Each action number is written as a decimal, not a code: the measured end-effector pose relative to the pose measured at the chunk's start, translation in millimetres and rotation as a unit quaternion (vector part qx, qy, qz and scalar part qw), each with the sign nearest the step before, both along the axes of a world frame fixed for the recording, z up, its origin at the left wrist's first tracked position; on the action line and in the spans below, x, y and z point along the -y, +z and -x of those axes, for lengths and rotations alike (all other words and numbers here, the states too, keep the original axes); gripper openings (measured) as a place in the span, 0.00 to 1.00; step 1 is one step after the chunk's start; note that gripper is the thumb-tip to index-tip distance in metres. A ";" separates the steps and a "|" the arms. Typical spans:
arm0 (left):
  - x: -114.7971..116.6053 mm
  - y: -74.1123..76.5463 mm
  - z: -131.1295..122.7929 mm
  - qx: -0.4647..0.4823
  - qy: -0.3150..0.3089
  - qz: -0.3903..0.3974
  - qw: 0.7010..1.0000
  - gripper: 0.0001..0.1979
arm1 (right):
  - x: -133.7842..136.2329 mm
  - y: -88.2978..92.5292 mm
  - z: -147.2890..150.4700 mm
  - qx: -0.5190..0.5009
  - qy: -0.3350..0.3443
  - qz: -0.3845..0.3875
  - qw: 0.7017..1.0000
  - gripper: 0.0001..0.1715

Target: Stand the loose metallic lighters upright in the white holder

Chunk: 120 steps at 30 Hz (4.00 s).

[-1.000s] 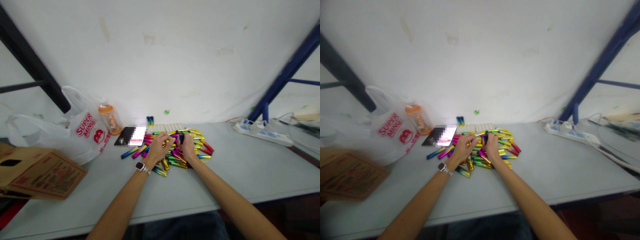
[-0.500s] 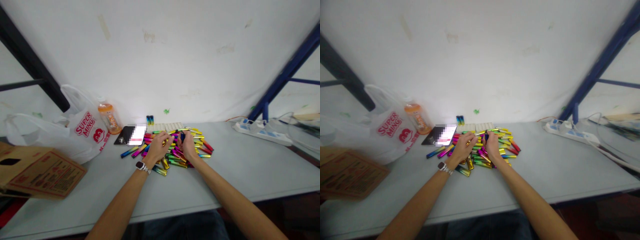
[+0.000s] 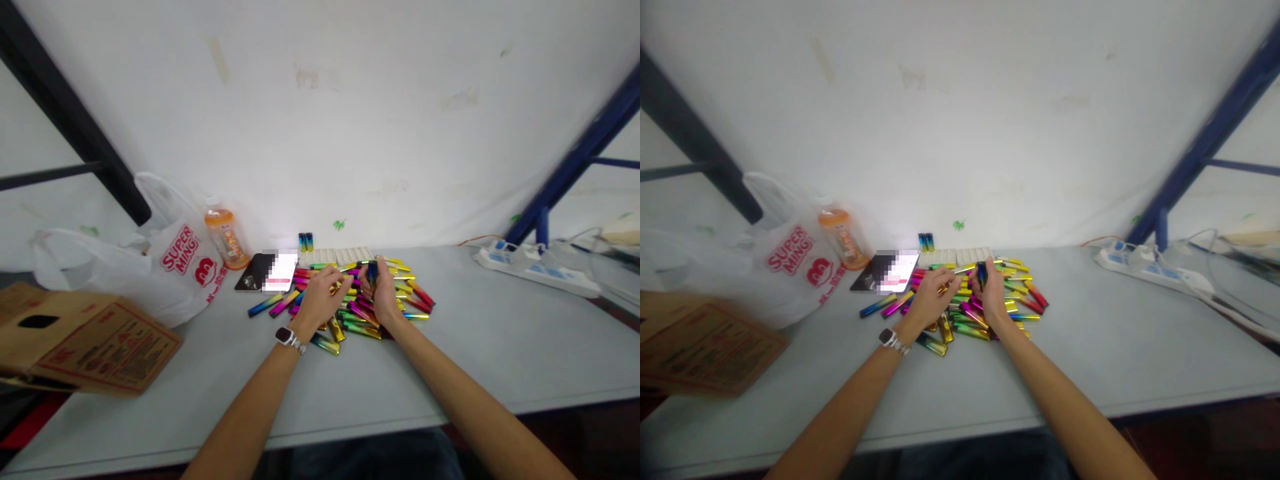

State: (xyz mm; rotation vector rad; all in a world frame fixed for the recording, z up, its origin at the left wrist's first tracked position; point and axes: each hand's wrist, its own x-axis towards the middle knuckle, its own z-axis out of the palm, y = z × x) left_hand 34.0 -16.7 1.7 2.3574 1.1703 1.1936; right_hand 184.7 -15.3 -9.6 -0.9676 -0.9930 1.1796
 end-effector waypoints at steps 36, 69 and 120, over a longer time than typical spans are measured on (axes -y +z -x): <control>-6.6 -16.2 38.0 -0.003 0.031 0.057 0.998 0.16 | -178.6 5.0 55.9 0.400 0.056 -0.232 0.885 0.08; -6.5 -12.5 20.1 -0.082 0.048 0.011 0.995 0.09 | -54.5 19.4 -65.9 0.639 0.115 -0.175 0.740 0.11; 4.6 -0.6 21.8 -0.031 0.014 0.037 0.999 0.09 | -4.3 16.2 -5.2 0.455 0.071 -0.207 0.863 0.19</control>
